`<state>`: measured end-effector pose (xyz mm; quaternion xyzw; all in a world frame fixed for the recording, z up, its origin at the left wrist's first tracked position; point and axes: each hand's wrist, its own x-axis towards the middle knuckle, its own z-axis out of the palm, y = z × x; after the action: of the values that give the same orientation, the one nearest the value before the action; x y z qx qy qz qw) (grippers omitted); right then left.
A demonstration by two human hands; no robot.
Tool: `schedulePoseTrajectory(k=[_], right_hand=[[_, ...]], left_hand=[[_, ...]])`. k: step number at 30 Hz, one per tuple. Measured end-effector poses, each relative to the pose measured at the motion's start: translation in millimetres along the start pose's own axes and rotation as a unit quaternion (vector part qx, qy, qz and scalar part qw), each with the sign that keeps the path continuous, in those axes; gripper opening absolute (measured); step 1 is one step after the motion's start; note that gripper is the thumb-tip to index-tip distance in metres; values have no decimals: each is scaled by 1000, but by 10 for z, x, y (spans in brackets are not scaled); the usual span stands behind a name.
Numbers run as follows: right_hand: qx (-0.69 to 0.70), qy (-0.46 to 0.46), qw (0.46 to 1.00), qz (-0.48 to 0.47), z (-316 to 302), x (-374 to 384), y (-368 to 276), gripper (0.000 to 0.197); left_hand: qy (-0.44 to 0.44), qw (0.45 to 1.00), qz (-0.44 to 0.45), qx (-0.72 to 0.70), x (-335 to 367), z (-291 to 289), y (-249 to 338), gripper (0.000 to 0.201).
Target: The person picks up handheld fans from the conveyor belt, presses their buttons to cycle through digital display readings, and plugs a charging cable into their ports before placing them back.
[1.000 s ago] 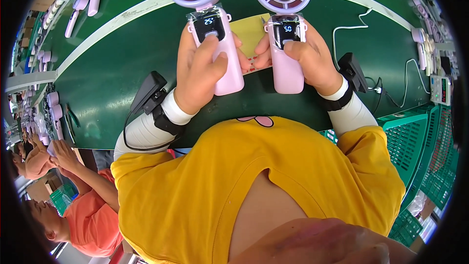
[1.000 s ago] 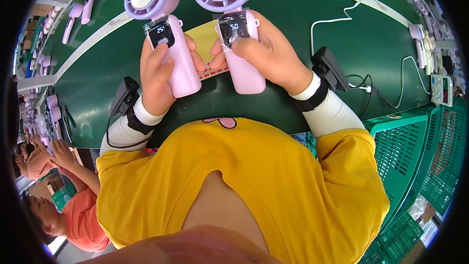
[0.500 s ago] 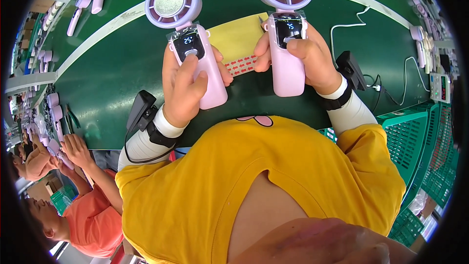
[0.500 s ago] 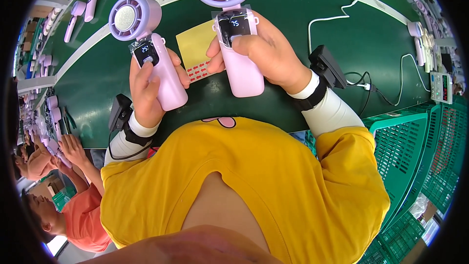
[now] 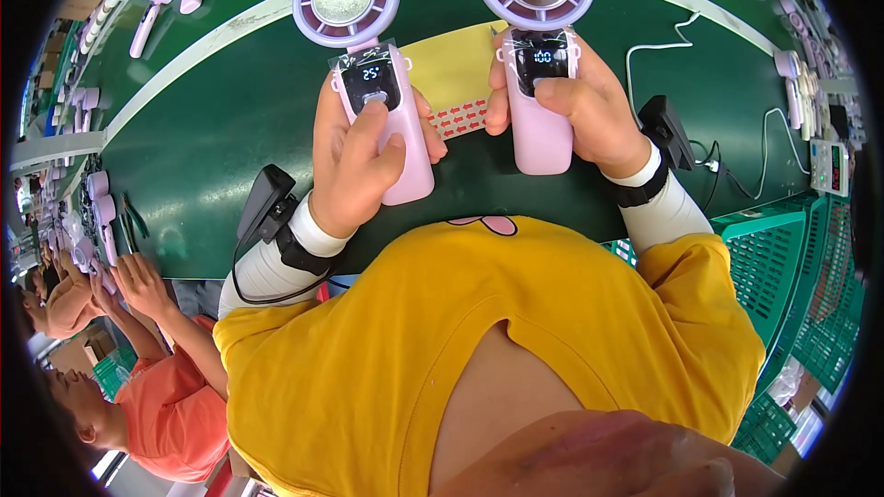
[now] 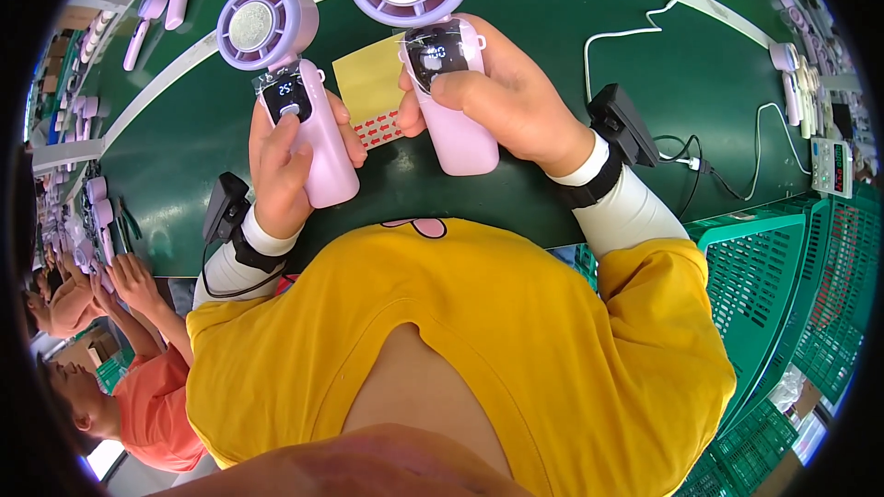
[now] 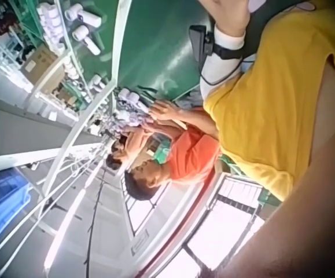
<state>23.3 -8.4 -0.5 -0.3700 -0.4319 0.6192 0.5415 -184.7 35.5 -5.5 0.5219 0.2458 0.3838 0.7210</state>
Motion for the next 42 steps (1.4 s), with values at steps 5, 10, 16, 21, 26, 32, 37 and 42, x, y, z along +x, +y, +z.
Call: schedulePoseTrajectory(k=[5,10,16,21,26,32,37,42], right_hand=[[-19,-22,999,22,-46,-2,-40,45],[-17,0,999,36,51,-16,-39,46],[-12,3,999,52,31,0,-12,48],[-12,4,999,38,-4,-14,-14,48],[5,16,999,40,24,15,-3,47],[25,11,999,39,25,18,8,49],[25,-11,999,27,-7,16,3,51],[16,2,1000,25,24,8,1,52]], left_hand=[[4,1000,-16,6,16,14,27,43],[9,999,-31,9,25,22,32,43],[14,999,-36,0,27,18,22,44],[16,999,-36,9,36,19,27,44],[18,999,-42,22,45,16,54,45],[26,999,-41,9,51,19,36,45],[20,999,-41,19,57,11,47,44],[16,999,-41,21,54,5,45,43]])
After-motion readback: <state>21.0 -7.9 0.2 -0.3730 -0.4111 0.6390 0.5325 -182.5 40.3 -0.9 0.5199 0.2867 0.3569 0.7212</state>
